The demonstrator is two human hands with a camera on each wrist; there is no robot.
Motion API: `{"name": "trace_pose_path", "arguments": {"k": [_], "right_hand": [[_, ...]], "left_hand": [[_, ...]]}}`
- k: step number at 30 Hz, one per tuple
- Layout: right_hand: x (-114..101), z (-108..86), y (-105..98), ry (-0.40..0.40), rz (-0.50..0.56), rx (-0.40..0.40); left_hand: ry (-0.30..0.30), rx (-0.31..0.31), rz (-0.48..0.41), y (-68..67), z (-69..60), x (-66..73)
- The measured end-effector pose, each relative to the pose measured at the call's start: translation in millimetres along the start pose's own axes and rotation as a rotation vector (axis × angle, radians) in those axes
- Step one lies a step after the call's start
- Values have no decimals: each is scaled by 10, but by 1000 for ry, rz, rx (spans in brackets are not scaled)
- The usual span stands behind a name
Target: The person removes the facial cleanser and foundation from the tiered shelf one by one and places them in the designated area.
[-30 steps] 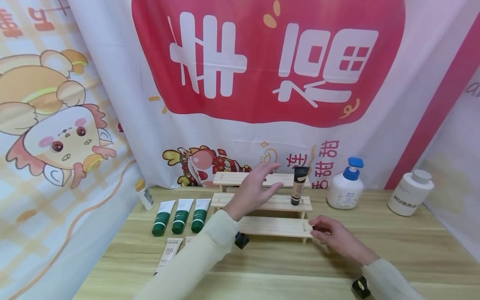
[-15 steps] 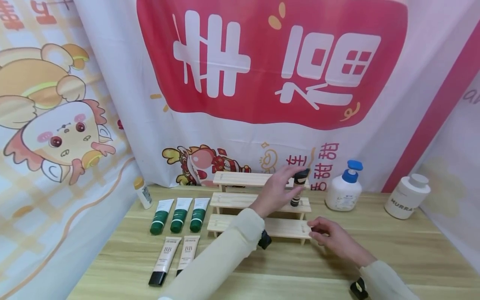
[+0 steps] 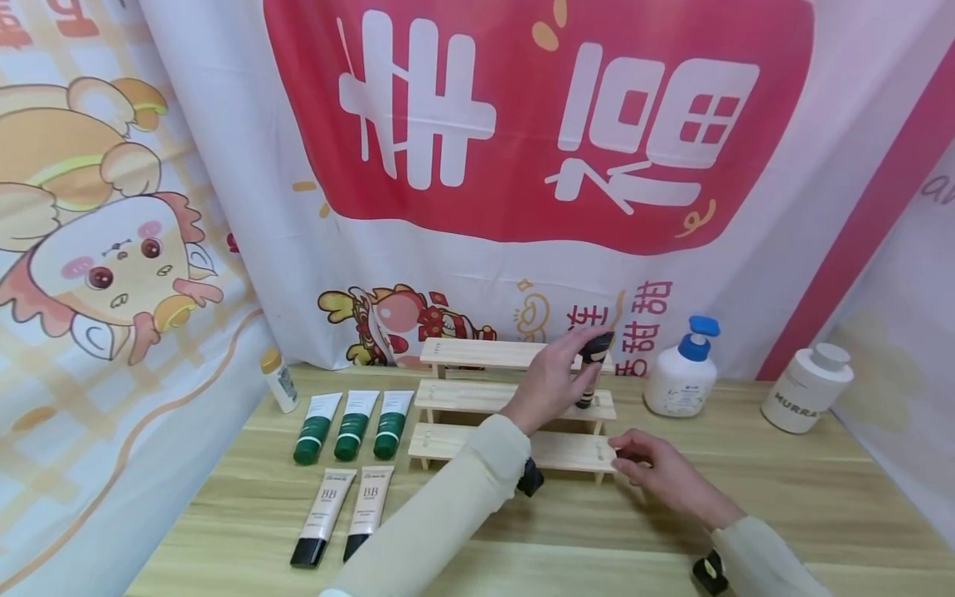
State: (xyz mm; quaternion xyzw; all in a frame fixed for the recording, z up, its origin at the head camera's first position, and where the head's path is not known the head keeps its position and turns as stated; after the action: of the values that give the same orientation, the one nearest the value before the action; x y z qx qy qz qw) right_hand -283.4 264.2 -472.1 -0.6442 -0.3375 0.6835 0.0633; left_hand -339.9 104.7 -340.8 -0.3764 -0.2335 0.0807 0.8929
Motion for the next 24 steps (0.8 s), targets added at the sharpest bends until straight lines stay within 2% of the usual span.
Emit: {"name": "trace_pose_path", "arguments": {"k": [9,13,18,21,24], "right_hand": [[6,-9,2,-2,8,-5],[-7,-4,9,-10,-2,-1],[-33,-15,11,-6,1,3],[-35,-19,11,3,13,3],[-36,-31,7,7,8,5]], "left_hand": [[17,14,-3,17,10,14],[9,21,-12,-21,-22,9],[-18,40,-28,-164,-95,-9],[-27,43,-17,-298,-154,-24],[-9,44,-2,-468,-230,-22]]}}
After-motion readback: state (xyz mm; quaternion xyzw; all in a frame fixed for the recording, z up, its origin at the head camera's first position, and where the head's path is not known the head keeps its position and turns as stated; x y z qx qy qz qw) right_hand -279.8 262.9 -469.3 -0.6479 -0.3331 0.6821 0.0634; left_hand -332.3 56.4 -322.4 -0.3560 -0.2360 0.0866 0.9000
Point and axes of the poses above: each hand's wrist, its own z-axis towards the middle knuckle, its own y-axis out of the palm, x = y × z, the point moved 6 cm from there along z, towards the middle knuckle, and after that the axes turned 9 degrees about -x, right-handed, at the moved point
